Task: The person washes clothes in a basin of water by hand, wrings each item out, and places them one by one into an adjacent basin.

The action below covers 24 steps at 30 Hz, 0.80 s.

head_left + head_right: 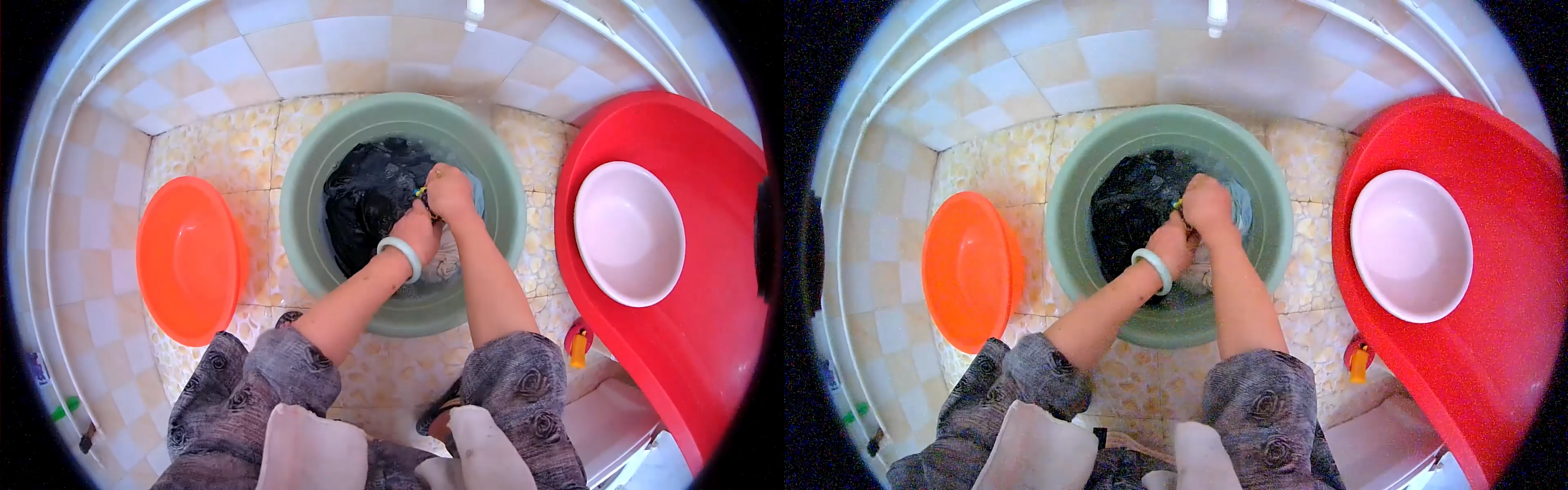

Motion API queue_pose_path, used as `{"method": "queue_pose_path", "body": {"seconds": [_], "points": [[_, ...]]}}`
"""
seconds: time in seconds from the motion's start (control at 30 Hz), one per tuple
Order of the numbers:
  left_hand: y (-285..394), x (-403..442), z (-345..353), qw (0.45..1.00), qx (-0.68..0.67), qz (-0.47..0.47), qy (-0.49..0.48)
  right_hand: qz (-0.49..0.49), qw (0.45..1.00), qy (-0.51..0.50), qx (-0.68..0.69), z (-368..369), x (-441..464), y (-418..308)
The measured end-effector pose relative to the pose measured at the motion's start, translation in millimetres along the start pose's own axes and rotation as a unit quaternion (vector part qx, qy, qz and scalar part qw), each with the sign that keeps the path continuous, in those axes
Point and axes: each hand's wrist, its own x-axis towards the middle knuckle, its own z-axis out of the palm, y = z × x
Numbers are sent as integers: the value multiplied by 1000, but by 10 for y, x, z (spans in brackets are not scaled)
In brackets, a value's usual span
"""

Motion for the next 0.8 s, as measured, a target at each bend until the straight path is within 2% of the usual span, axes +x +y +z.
{"method": "queue_pose_path", "body": {"seconds": [0.07, 0.13, 0.17, 0.2, 0.23, 0.27, 0.33, 0.37, 0.4, 0.43, 0.47, 0.5, 0.53, 0.6, 0.67, 0.73, 0.8], "points": [[3, -51, -3, 994, -102, 2, 26, 7, 999, -45, 19, -109, -118, -82], [-161, -29, 63, 974, -225, -15, -16, -13, 990, -111, 90, -166, -156, -101], [-280, -13, 111, 958, -283, -24, -37, -35, 969, -179, 170, -251, -172, -84], [-342, -18, 140, 938, -339, -32, -58, 0, 929, -163, 331, -326, -190, -60], [-61, -221, -65, 840, -523, -120, -78, 35, 863, -142, 484, -388, -214, -35], [-104, -260, -134, 760, -616, -151, -141, 68, 771, -120, 622, -413, -237, -9], [-16, -386, -231, 553, -792, -140, -219, 99, 694, -94, 706, -417, -396, 116], [50, -421, -255, 499, -820, -139, -244, 113, 653, -79, 745, -415, -499, 163], [118, -472, -254, 449, -839, -151, -269, 154, 639, -78, 749, -428, -655, 8], [190, -517, -238, 398, -854, -163, -291, 142, 566, -161, 796, -314, -737, 79], [240, -570, -211, 346, -867, -176, -311, 97, 506, -189, 836, -174, -766, 111], [279, -637, -175, 322, -876, -180, -312, 56, 440, -222, 868, -85, -802, 70], [280, -692, -117, 305, -883, -190, -304, -17, 395, -199, 897, -169, -852, -204], [291, -744, -117, 271, -894, -176, -310, -28, 466, -155, 871, -355, -867, -358], [322, -735, -176, 291, -876, -182, -338, -71, 547, -136, 823, -522, -847, -323], [332, -735, -225, 312, -859, -197, -356, -100, 566, -183, 797, -684, -817, -238], [367, -761, -228, 338, -851, -203, -346, -117, 654, -224, 713, -764, -768, -64]]}}
